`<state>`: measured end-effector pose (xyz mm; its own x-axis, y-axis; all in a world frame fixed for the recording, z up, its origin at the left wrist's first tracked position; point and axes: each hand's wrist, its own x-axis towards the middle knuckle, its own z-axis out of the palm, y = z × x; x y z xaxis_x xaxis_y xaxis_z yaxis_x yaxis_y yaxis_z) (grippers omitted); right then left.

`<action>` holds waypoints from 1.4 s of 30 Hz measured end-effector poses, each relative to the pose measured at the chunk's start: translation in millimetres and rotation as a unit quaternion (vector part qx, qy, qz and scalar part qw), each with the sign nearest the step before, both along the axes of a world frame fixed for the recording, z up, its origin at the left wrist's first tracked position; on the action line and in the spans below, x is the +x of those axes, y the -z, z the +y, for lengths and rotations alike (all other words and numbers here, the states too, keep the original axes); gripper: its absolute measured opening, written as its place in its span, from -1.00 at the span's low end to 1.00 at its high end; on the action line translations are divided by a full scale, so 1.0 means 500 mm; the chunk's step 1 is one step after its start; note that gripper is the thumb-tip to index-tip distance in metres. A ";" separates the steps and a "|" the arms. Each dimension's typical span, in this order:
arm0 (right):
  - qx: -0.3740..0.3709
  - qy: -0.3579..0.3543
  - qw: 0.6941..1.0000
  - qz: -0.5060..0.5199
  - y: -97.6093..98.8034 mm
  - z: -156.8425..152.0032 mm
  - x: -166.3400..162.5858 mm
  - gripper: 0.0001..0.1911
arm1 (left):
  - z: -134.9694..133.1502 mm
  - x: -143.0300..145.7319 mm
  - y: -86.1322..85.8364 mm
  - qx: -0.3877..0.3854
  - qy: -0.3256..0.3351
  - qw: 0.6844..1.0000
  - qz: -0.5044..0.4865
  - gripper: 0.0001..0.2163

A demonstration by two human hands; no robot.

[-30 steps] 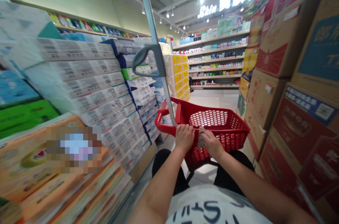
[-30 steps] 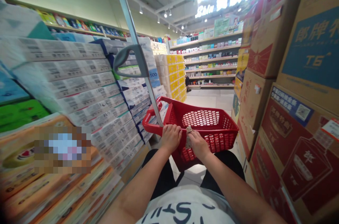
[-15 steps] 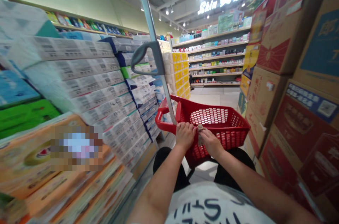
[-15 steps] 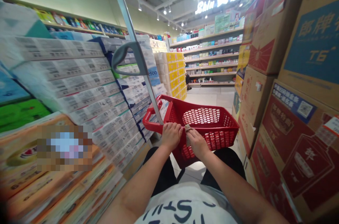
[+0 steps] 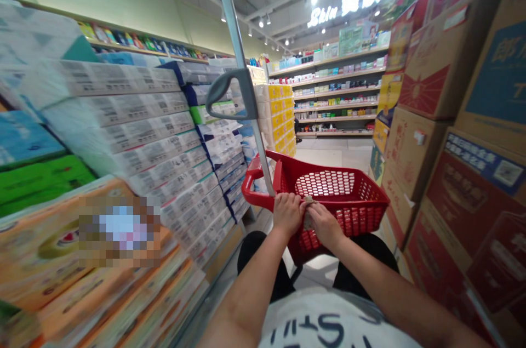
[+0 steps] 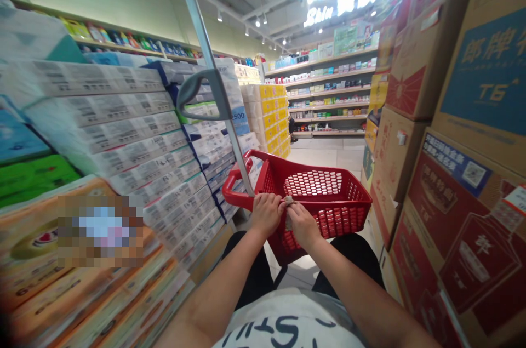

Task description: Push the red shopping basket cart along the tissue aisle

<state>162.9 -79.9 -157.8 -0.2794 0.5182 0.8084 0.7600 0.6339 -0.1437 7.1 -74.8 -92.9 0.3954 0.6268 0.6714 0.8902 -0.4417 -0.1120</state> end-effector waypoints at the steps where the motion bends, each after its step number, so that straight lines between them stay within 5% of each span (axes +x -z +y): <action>1: 0.000 -0.007 1.000 -0.002 0.002 0.002 0.001 -0.57 | 0.000 0.000 0.000 -0.001 0.001 1.000 0.000 -0.80; 25: -0.020 -0.027 0.999 0.007 0.004 0.004 0.011 -0.57 | -0.004 -0.002 0.001 -0.008 0.008 1.000 0.005 -0.79; 42: -0.025 0.038 0.999 0.012 0.006 0.008 0.033 -0.64 | -0.003 0.000 -0.002 -0.001 0.000 1.000 0.006 -0.81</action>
<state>179.3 -76.2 -160.9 -0.2185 0.5773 0.7868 0.8011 0.5665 -0.1932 7.0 -76.3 -92.0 0.4036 0.6288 0.6646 0.8888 -0.4419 -0.1217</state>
